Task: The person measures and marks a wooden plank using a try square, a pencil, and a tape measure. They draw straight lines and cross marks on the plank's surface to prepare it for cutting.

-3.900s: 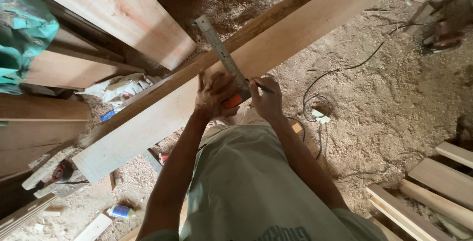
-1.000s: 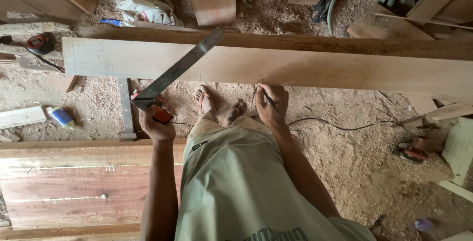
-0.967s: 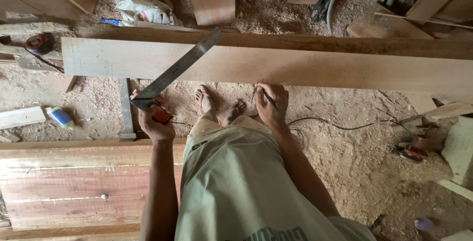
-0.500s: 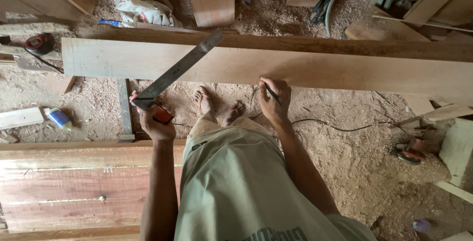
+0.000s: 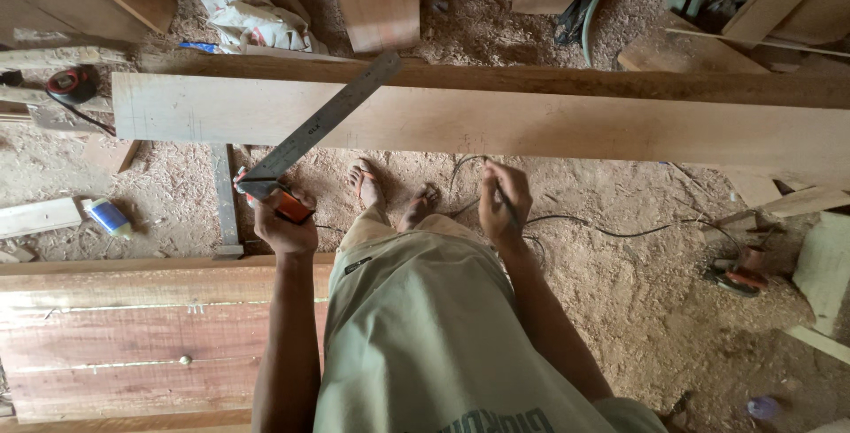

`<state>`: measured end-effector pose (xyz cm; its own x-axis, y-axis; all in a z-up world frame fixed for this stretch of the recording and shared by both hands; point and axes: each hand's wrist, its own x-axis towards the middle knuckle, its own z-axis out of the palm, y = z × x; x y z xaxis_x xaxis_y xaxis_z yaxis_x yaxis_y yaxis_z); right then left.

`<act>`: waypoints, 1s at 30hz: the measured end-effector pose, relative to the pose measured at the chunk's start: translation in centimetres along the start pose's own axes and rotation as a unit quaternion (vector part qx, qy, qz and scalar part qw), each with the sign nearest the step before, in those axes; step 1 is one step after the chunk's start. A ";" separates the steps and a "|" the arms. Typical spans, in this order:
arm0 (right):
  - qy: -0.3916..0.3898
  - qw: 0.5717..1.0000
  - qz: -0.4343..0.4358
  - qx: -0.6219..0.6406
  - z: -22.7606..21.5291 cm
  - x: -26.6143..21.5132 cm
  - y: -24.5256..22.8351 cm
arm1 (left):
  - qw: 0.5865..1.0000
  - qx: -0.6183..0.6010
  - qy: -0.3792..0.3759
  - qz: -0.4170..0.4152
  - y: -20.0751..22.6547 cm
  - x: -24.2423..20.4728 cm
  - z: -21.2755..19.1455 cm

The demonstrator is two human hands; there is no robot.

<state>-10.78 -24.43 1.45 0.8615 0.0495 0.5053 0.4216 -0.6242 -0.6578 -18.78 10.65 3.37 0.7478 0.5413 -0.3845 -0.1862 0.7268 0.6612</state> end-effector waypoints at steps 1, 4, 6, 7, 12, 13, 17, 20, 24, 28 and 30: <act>-0.010 1.000 -0.012 0.012 0.0 -0.3 -0.3 | 1.000 -0.007 0.000 -0.003 0.1 -0.2 0.2; -0.042 0.997 -0.054 0.033 0.6 -1.0 -1.2 | 0.999 -0.041 -0.035 -0.005 0.2 -0.8 0.4; -0.068 0.994 -0.087 0.023 1.1 -1.2 -1.4 | 1.000 -0.027 -0.008 0.007 0.0 -1.4 0.2; -0.077 0.994 -0.080 0.001 1.3 -1.3 -1.4 | 1.000 -0.019 0.007 0.013 -0.1 -1.9 0.0; -0.086 0.995 -0.058 -0.002 2.0 -1.3 -0.9 | 0.999 0.018 0.009 0.034 -0.2 -4.0 -1.6; -0.096 0.994 -0.049 0.005 2.0 -1.2 -0.8 | 0.999 0.019 0.035 0.023 -0.2 -4.4 -1.9; -0.104 0.994 -0.043 -0.003 2.1 -1.1 -0.4 | 1.000 -0.017 -0.019 0.009 0.0 -5.5 -3.1; -0.088 0.994 -0.057 -0.010 2.4 -1.2 -0.5 | 0.999 -0.029 0.014 -0.002 0.3 -5.5 -3.6; -0.085 0.994 -0.067 -0.020 2.3 -1.2 -0.6 | 1.000 -0.019 0.021 0.002 0.3 -5.7 -3.7; -0.082 0.995 -0.059 0.000 2.3 -1.4 -0.5 | 1.000 0.006 -0.005 0.014 0.6 -5.4 -3.4; -0.078 0.995 -0.055 -0.004 2.5 -1.6 -0.3 | 1.000 0.002 -0.009 0.018 0.7 -5.4 -3.3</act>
<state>-11.52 -22.37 -0.57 0.8442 0.2375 0.4806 0.5138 -0.6143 -0.5988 -25.02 9.57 3.78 0.7522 0.5588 -0.3490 -0.2103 0.7057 0.6766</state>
